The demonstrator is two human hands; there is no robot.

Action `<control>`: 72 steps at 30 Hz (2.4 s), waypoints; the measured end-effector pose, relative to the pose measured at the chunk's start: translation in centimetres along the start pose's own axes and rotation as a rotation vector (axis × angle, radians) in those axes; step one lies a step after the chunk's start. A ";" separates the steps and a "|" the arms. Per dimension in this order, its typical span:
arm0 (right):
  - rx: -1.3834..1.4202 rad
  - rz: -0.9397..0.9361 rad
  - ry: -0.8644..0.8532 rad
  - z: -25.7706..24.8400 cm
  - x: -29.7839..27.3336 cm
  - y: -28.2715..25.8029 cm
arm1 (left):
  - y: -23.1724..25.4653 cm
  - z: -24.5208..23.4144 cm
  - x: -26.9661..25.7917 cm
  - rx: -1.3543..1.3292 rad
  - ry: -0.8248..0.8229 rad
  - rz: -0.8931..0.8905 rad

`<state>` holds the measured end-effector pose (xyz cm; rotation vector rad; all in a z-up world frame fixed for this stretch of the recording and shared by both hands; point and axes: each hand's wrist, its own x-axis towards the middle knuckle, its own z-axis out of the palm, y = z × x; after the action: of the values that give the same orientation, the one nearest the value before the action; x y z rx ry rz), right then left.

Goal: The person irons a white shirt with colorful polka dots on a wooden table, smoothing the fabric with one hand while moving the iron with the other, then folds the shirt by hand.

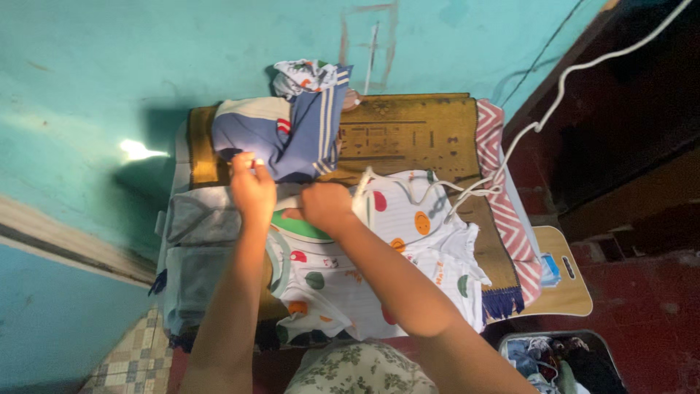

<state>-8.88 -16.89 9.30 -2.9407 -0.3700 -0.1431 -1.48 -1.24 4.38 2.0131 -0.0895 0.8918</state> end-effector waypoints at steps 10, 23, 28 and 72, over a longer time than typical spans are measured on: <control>-0.103 -0.041 -0.159 -3.2 -6.8 9.5 | 5.2 2.3 -3.8 -0.071 -0.501 0.264; -0.078 -0.055 0.135 -5.1 -8.0 23.4 | -1.1 11.3 -5.7 0.419 -1.048 0.089; -0.274 0.075 0.157 -3.8 -6.3 23.0 | -1.5 10.7 -5.5 0.450 -1.026 0.062; 0.872 -0.182 0.260 -16.1 -18.0 12.3 | 6.6 -13.5 -0.8 -1.374 -0.378 -0.370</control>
<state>-24.34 -35.85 21.00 -2.0022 -0.5002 -0.2945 -12.05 4.98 13.03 0.8053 -0.4004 0.0578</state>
